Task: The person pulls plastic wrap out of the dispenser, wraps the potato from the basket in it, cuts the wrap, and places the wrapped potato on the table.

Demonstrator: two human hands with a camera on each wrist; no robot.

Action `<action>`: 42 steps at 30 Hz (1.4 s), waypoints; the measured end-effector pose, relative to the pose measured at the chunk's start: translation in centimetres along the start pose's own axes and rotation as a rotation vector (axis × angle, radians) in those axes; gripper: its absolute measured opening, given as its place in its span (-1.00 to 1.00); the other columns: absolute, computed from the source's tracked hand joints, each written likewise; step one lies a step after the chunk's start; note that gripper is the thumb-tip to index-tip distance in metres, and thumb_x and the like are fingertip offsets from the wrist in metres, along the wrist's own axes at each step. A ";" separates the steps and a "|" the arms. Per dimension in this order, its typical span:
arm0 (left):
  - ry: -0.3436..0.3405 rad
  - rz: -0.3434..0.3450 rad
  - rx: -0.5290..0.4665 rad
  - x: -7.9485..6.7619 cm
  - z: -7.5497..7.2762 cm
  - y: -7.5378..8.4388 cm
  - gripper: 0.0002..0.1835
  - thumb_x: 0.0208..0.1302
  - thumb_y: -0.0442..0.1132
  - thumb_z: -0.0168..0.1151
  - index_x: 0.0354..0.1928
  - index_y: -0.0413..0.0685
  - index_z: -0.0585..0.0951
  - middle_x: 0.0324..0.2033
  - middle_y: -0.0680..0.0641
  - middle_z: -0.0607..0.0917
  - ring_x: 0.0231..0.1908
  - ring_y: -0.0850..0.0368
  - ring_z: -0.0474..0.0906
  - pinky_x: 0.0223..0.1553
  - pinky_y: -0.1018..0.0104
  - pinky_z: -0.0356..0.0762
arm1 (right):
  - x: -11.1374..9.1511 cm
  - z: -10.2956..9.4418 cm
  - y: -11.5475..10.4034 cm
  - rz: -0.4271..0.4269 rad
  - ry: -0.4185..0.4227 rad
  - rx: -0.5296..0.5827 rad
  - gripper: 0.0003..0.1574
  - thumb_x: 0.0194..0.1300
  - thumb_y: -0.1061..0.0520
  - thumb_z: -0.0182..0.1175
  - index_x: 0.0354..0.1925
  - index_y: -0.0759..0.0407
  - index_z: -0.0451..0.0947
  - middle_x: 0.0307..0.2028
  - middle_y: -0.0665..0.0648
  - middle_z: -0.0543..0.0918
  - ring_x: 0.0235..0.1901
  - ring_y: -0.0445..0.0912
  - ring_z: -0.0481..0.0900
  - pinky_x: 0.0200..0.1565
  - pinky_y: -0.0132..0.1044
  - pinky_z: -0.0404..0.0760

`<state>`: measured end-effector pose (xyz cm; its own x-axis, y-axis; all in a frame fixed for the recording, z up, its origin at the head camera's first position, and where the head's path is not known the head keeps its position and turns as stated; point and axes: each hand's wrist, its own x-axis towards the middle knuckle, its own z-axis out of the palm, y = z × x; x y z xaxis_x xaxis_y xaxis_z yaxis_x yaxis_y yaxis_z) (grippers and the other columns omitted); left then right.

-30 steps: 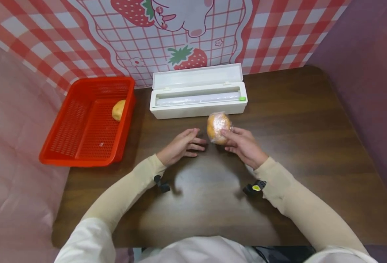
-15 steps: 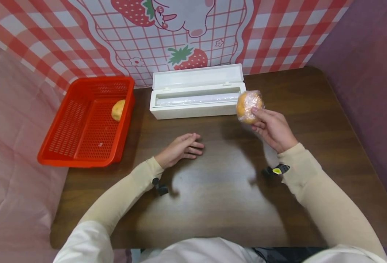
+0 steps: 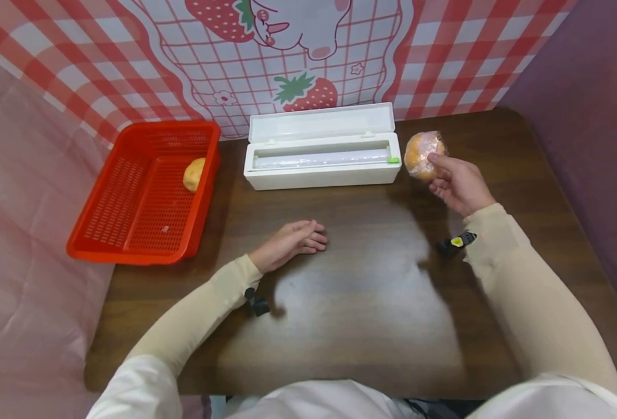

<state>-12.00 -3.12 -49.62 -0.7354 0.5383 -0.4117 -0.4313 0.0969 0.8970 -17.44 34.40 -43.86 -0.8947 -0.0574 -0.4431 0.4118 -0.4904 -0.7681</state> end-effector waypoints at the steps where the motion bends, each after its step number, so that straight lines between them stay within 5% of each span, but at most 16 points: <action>1: 0.002 0.003 0.005 -0.1 0.0 0.0 -0.42 0.60 -0.01 -0.04 0.33 -0.42 0.37 0.14 -0.39 0.60 0.11 -0.21 0.60 0.17 0.08 0.52 | 0.4 -0.2 -0.3 0.004 0.007 -0.006 -0.85 0.40 0.12 0.28 -0.24 0.19 0.55 -0.48 0.08 0.67 -0.60 -0.11 0.56 -0.39 -0.33 0.61; 10: 0.029 0.013 0.055 -0.2 0.2 -0.2 -0.45 0.57 -0.03 0.04 0.28 -0.41 0.44 0.11 -0.34 0.63 0.09 -0.14 0.63 0.13 0.17 0.56 | 3.1 -1.3 -2.2 0.055 0.127 -0.100 -0.79 0.33 0.06 0.36 -0.36 0.16 0.62 -0.51 0.07 0.69 -0.62 -0.10 0.61 -0.42 -0.35 0.66; 24: 0.030 0.024 0.058 -0.2 -0.1 -0.5 -0.48 0.55 -0.04 0.07 0.25 -0.40 0.46 0.06 -0.31 0.66 0.05 -0.09 0.65 0.09 0.22 0.58 | 5.8 -2.1 -2.1 0.100 0.171 -0.146 -0.80 0.32 0.11 0.36 -0.37 0.14 0.56 -0.53 0.08 0.70 -0.60 -0.06 0.66 -0.47 -0.33 0.66; 33: 0.038 0.029 0.054 -0.4 -0.2 -0.7 -0.49 0.55 -0.04 0.08 0.21 -0.40 0.49 0.03 -0.29 0.68 0.02 -0.05 0.67 0.08 0.24 0.59 | 6.0 -1.8 -2.1 0.154 0.182 -0.198 -0.47 0.28 0.02 0.40 0.01 0.13 0.31 -0.46 0.07 0.69 -0.48 -0.06 0.71 -0.36 -0.32 0.70; 42: 0.038 0.032 0.056 -0.2 -0.3 -0.6 -0.49 0.55 -0.04 0.08 0.18 -0.42 0.49 0.02 -0.31 0.68 0.01 -0.09 0.67 0.09 0.22 0.59 | 5.4 -1.1 -2.4 0.163 0.181 -0.342 -0.51 0.31 -0.09 0.38 -0.03 0.08 0.35 -0.47 -0.03 0.69 -0.47 -0.18 0.68 -0.37 -0.33 0.67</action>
<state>-11.74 -3.52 -50.14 -0.7683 0.5097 -0.3872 -0.3778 0.1273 0.9171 -23.03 36.27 -44.90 -0.7806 0.0582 -0.6224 0.6067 -0.1689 -0.7768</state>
